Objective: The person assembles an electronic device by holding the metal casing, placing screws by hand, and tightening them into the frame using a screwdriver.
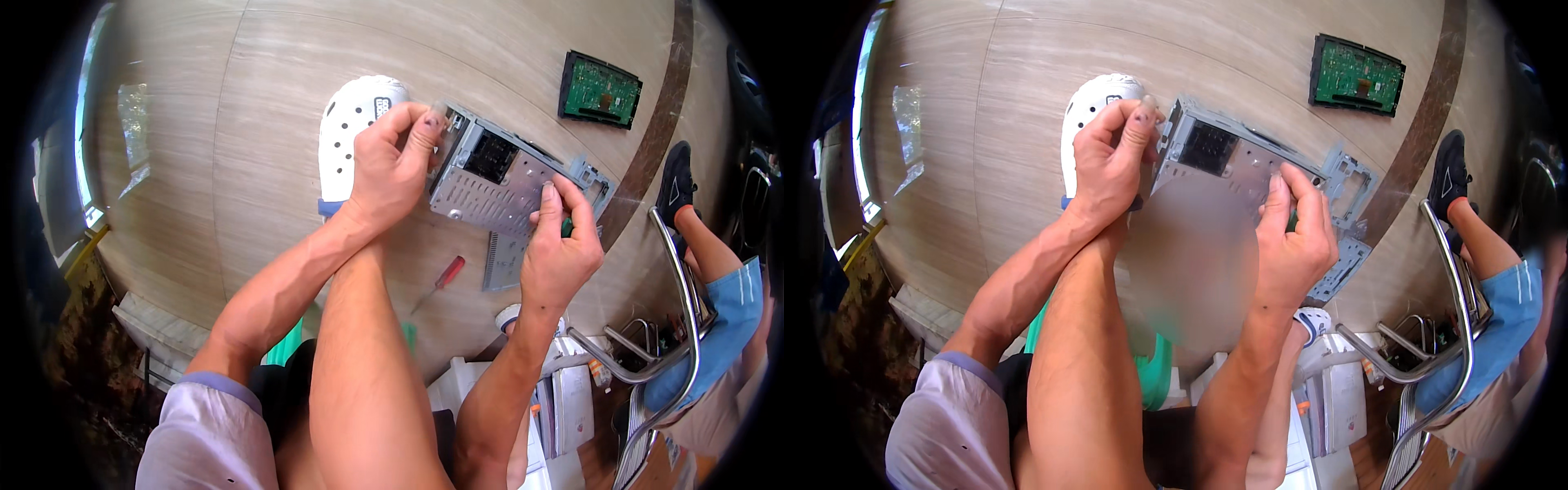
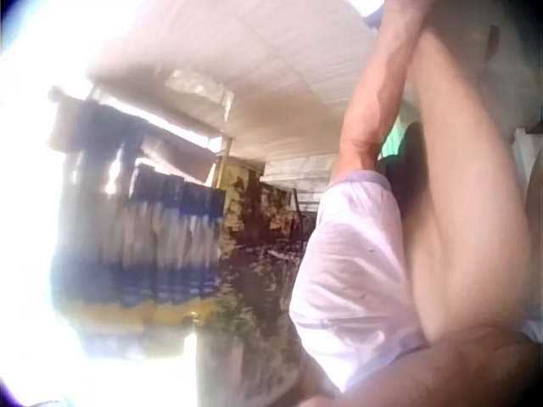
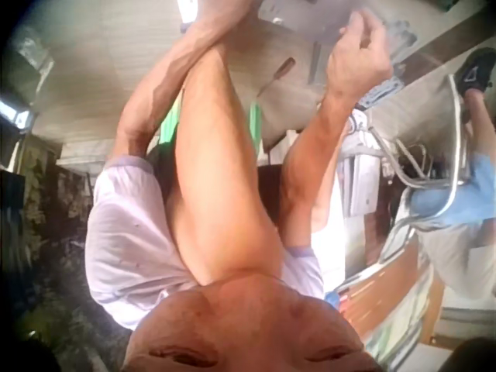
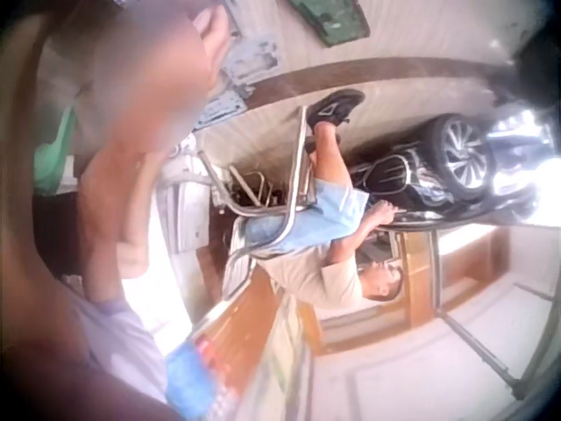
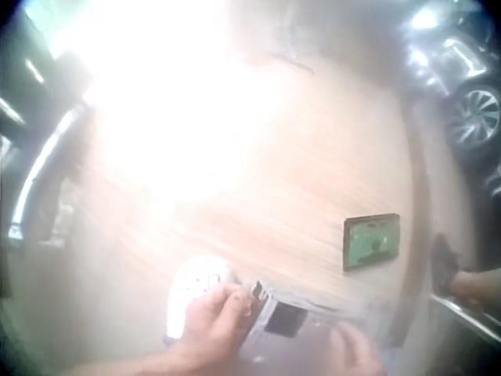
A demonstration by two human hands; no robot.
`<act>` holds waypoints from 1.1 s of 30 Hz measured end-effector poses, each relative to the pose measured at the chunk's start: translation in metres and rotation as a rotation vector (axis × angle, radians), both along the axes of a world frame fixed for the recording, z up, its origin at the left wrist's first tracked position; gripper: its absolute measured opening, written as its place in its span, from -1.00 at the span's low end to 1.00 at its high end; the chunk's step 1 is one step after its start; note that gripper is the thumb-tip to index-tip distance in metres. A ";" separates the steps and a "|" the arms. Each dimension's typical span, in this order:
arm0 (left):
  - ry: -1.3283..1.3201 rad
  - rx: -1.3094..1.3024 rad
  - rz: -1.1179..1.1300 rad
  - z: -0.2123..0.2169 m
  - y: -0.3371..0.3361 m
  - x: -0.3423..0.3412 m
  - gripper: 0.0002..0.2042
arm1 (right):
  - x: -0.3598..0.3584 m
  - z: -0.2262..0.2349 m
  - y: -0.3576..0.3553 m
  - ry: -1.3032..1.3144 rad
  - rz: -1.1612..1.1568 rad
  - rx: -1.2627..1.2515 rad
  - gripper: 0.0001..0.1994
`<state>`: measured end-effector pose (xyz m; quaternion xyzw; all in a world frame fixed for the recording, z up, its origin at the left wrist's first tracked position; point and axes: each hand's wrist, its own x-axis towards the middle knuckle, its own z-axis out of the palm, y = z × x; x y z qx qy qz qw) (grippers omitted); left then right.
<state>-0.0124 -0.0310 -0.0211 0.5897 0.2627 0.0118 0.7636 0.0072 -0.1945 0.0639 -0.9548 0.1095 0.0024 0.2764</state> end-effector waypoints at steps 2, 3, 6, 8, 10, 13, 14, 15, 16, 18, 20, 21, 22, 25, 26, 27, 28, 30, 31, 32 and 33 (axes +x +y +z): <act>0.021 -0.048 -0.001 -0.004 0.003 -0.001 -0.76 | 0.000 -0.002 0.000 -0.032 0.021 -0.027 -0.83; 0.046 -0.089 0.019 -0.006 0.004 -0.001 -0.76 | -0.001 -0.004 -0.002 -0.065 0.063 -0.092 -0.83; 0.068 -0.100 0.022 -0.011 0.005 -0.002 -0.75 | -0.002 -0.010 -0.003 -0.117 0.113 -0.176 -0.84; 0.063 -0.078 0.000 -0.011 0.004 -0.002 -0.74 | -0.002 -0.011 -0.002 -0.136 0.116 -0.201 -0.85; 0.060 -0.086 -0.029 -0.010 0.002 -0.002 -0.73 | -0.002 -0.013 0.001 -0.186 0.131 -0.230 -0.86; 0.067 -0.020 -0.068 -0.012 0.002 -0.001 -0.73 | -0.001 -0.007 0.008 -0.142 0.079 -0.187 -0.87; 0.065 -0.022 -0.068 -0.012 0.002 -0.001 -0.73 | 0.000 -0.007 0.008 -0.143 0.079 -0.189 -0.87; 0.064 -0.024 -0.060 -0.012 0.002 0.000 -0.73 | 0.001 -0.009 0.007 -0.182 0.105 -0.200 -0.88; 0.066 -0.026 -0.052 -0.012 0.002 0.000 -0.72 | 0.002 -0.010 0.006 -0.220 0.132 -0.210 -0.89; 0.062 -0.043 -0.045 -0.011 0.004 0.000 -0.72 | 0.002 -0.007 0.010 -0.203 0.116 -0.203 -0.89; 0.071 -0.055 -0.041 -0.014 0.004 -0.001 -0.72 | 0.002 -0.010 0.010 -0.174 0.096 -0.192 -0.90; 0.073 -0.054 -0.049 -0.015 0.003 -0.001 -0.72 | 0.002 -0.011 0.009 -0.169 0.098 -0.206 -0.90; 0.069 -0.053 -0.053 -0.014 0.003 -0.001 -0.71 | 0.002 -0.009 0.010 -0.171 0.102 -0.220 -0.90; 0.063 -0.041 -0.061 -0.013 0.003 -0.001 -0.71 | 0.000 -0.007 0.011 -0.151 0.108 -0.220 -0.89; 0.063 -0.043 -0.061 -0.013 0.003 -0.002 -0.71 | -0.001 -0.008 0.010 -0.152 0.107 -0.222 -0.89; 0.070 -0.058 -0.068 -0.012 0.003 -0.002 -0.73 | -0.002 -0.010 0.008 -0.166 0.136 -0.227 -0.89; 0.078 -0.071 -0.075 -0.010 0.004 -0.002 -0.74 | -0.003 -0.011 0.007 -0.180 0.166 -0.231 -0.88; 0.082 -0.062 -0.084 -0.010 0.005 -0.001 -0.74 | -0.003 -0.011 0.007 -0.185 0.171 -0.215 -0.87; 0.086 -0.052 -0.090 -0.010 0.005 -0.001 -0.74 | -0.002 -0.010 0.006 -0.191 0.177 -0.197 -0.86; 0.088 -0.054 -0.092 -0.010 0.005 -0.001 -0.74 | -0.002 -0.010 0.006 -0.188 0.176 -0.198 -0.86; 0.087 -0.064 -0.086 -0.011 0.005 -0.002 -0.74 | -0.002 -0.010 0.005 -0.177 0.179 -0.183 -0.85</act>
